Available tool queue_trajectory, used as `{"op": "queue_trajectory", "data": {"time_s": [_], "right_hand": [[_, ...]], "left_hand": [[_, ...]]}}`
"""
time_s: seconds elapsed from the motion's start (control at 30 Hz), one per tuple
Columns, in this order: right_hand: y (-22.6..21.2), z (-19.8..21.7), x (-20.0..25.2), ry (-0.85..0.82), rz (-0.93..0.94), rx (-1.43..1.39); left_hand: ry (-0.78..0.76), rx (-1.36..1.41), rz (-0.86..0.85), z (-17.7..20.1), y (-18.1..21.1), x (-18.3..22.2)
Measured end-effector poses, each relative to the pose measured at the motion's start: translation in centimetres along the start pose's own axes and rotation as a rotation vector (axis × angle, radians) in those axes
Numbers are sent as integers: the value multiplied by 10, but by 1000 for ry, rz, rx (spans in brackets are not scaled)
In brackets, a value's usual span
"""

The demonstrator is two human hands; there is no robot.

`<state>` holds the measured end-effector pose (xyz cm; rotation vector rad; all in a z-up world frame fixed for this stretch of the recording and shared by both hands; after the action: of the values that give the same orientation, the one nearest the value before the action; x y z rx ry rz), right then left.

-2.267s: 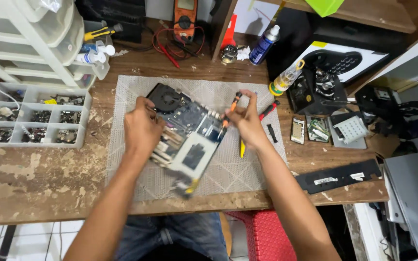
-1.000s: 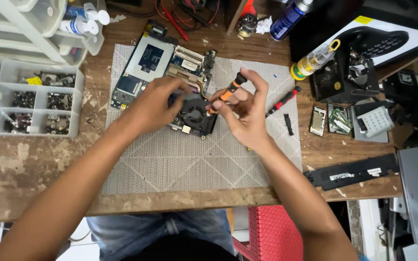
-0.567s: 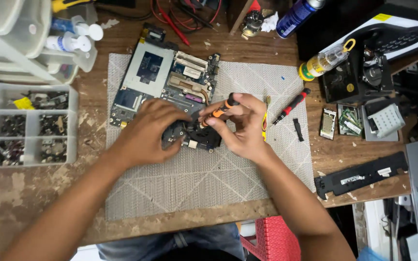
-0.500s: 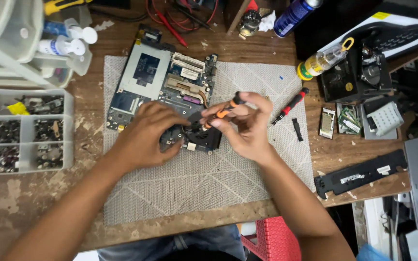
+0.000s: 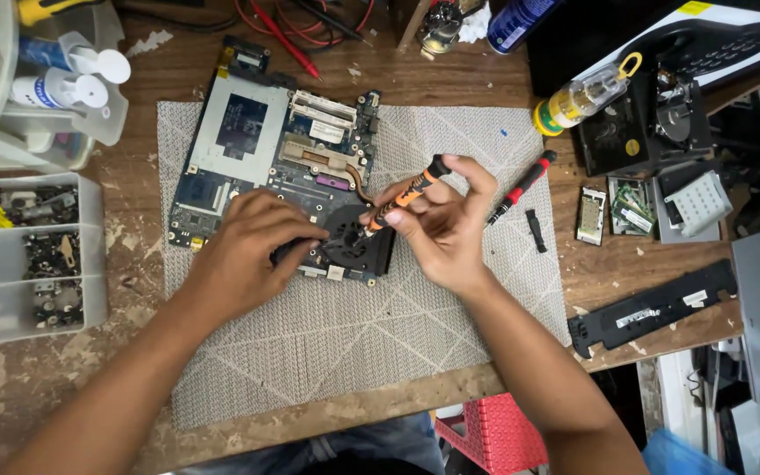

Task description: Removing a cooling fan from a laptop motherboard using a screwdriver

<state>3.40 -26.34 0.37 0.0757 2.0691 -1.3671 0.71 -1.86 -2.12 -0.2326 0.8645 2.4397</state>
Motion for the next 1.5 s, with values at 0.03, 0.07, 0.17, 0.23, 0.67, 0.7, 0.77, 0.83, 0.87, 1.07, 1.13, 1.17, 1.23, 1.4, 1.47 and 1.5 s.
{"op": "queue_trajectory", "data": {"time_s": [0.03, 0.07, 0.17, 0.23, 0.67, 0.7, 0.77, 0.83, 0.87, 1.07, 1.13, 1.17, 1.23, 1.4, 1.47, 1.5], "right_hand": [[0, 0, 0, 0, -1, -1], [0, 1, 0, 0, 3, 3], [1, -2, 2, -10, 27, 18], [3, -6, 6, -27, 48, 28], [15, -37, 13, -189, 224, 328], [13, -40, 12, -194, 227, 348], [13, -41, 12, -194, 228, 348], [14, -41, 12, -194, 230, 348], [14, -40, 12, -202, 227, 337], [6, -44, 9, -233, 223, 364], [6, -43, 9, -239, 234, 376], [6, -43, 9, -248, 237, 388], [5, -44, 7, -259, 242, 399], [5, -46, 6, -258, 254, 435], [2, -48, 6, -261, 250, 435], [1, -49, 6, -264, 244, 435]], "left_hand": [[-1, 0, 2, 3, 3, -2], [-14, 5, 3, 6, 6, -4], [-29, 17, 15, 9, 10, -6], [-25, 23, 30, 4, 8, -5], [60, -47, 15, -1, 4, 1], [49, -45, 24, -2, 4, 2], [36, -34, 32, 2, 6, 0], [24, -24, 41, 3, 6, 0], [30, -26, 31, 2, 5, 0], [26, -1, 33, 6, 9, -2], [25, 0, 33, 6, 10, -2], [35, 7, 31, 7, 11, -2], [46, 12, 30, 8, 12, -1], [31, 11, 16, 10, 11, -2], [32, 2, 11, 8, 9, 0], [32, -5, 5, 7, 8, 0]]}}
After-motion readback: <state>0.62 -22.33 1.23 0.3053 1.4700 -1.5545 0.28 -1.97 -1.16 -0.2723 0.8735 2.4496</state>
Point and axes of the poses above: each hand's wrist, its own x-axis away from the middle knuckle, its own z-axis out of the back of the hand, y = z × x, the point moved 1 cm from there along -x, towards the middle knuckle, and after that the axes turned 13 degrees about -x, right-handed, at the moved point
